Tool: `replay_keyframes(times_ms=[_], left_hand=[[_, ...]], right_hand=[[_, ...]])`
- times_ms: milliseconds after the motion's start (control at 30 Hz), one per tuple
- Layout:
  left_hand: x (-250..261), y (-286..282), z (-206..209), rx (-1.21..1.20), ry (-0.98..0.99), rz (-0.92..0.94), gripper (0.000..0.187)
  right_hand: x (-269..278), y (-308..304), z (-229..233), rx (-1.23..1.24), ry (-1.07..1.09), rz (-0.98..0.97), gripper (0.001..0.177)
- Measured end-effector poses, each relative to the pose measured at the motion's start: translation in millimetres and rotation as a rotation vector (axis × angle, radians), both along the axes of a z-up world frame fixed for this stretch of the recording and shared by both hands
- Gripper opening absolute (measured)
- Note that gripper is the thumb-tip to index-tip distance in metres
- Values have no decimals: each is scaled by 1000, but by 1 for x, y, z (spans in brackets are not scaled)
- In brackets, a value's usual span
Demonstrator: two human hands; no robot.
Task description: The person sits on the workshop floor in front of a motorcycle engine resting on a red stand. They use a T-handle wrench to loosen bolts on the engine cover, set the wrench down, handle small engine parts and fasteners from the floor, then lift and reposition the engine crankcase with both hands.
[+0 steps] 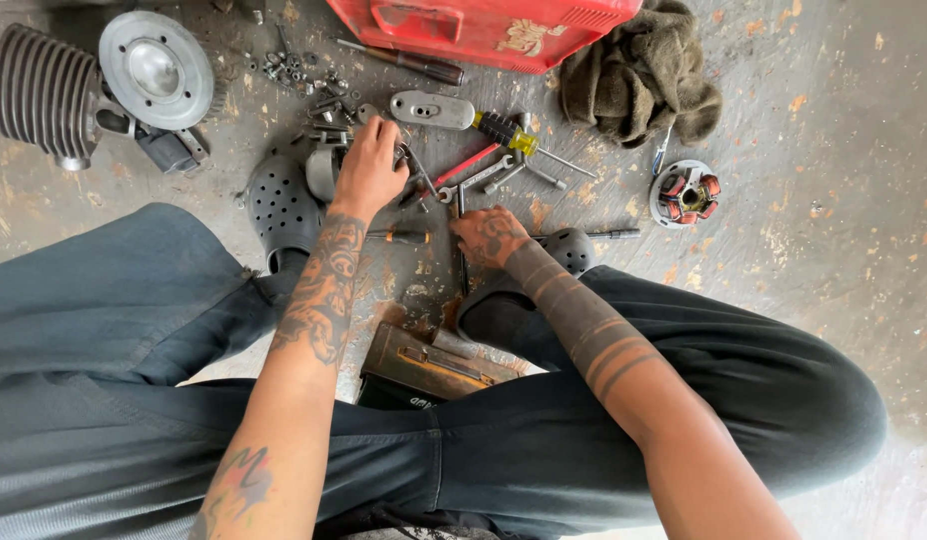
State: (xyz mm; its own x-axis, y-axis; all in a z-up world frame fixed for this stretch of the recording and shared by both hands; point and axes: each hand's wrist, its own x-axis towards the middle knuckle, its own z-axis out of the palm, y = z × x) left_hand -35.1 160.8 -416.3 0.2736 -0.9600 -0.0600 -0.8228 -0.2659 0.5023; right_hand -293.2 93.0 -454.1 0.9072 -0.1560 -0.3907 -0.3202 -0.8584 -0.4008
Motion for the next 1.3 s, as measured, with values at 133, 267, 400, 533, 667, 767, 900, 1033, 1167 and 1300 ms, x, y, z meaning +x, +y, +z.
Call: replay_keyframes(times_ms=[133, 267, 400, 533, 667, 767, 900, 1033, 1167, 1300], left_hand=[[-3, -1, -13, -122, 51, 47, 42], [-8, -3, -2, -186, 261, 248, 39], [-9, -3, -21, -287, 559, 450, 37], [-12, -13, -19, -244, 794, 560, 33], [-27, -18, -6, -231, 1284, 633, 28], [-38, -22, 7, -174, 1436, 593, 29], [-46, -30, 22, -136, 1410, 489, 26], [-45, -29, 33, -158, 1521, 500, 30], [-43, -29, 34, -178, 1665, 418, 39], [-45, -30, 48, -192, 1717, 389, 39]], right_hand=[[6, -3, 10, 28, 42, -3, 29], [10, -11, 16, 80, 56, -36, 30], [17, -25, 37, 277, 58, -149, 31], [28, -39, 43, 395, -13, -428, 35], [36, -58, 71, 571, -284, -724, 47], [43, -65, 62, 694, -347, -864, 43], [48, -66, 62, 694, -393, -916, 31], [47, -70, 59, 897, -491, -1055, 24], [51, -75, 65, 1070, -622, -1159, 25], [54, -72, 73, 1081, -629, -1113, 28]])
